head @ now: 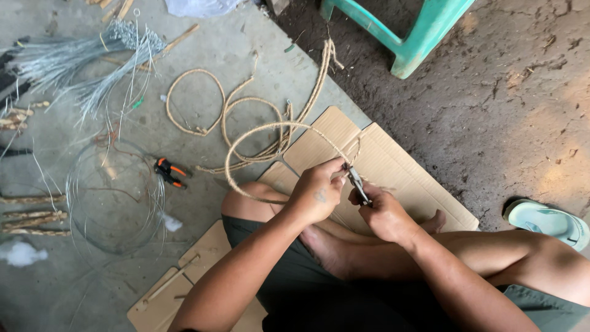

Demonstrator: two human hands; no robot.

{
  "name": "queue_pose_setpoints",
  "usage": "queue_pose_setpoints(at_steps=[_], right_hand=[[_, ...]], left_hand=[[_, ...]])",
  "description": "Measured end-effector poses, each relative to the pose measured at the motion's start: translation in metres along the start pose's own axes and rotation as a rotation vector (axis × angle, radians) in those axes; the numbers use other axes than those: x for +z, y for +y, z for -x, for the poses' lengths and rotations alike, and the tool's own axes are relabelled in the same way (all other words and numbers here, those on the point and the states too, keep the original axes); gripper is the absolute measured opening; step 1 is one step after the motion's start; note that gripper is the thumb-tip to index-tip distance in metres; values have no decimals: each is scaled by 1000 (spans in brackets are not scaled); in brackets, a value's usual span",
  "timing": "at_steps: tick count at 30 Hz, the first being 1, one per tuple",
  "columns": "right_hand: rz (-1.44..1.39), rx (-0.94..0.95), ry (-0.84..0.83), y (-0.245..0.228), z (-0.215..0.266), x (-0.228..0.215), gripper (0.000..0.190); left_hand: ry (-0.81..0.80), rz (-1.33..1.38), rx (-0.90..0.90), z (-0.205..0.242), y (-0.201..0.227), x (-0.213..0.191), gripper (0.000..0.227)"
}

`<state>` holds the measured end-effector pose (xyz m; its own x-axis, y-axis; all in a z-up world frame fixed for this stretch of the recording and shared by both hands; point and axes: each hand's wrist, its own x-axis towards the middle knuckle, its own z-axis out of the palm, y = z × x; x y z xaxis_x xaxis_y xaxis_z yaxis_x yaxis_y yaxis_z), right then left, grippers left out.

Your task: The person sits on the floor and uses pliers to attach metal hooks to loops of rope. They repeatedly tie knots, tighten them with pliers, and place the finished loops on the floor.

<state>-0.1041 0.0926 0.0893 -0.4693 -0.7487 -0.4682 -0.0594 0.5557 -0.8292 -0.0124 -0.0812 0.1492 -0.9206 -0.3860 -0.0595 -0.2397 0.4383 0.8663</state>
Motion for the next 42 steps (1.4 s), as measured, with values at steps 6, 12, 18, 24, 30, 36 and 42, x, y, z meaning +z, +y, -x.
queue_pose_setpoints(at_steps=[6,12,18,24,30,36,42], right_hand=[[-2,35,17,11,-7,7,18],[-18,83,20,16,-10,10,16],[-5,-17,54,18,-11,12,29],[68,-60,82,23,-11,11,34],[71,-108,89,19,-10,10,34],[73,-176,132,10,-7,10,47],[70,-102,101,7,-7,10,29]], left_hand=[[-121,192,-376,-6,-1,2,36],[-116,204,-389,-6,4,-1,38],[-113,235,-424,-6,7,-2,38],[-169,277,-436,-5,9,-6,28],[-91,262,-370,-4,10,-5,34],[-146,291,-418,-5,8,-8,31],[-114,313,-397,-3,6,-5,36]])
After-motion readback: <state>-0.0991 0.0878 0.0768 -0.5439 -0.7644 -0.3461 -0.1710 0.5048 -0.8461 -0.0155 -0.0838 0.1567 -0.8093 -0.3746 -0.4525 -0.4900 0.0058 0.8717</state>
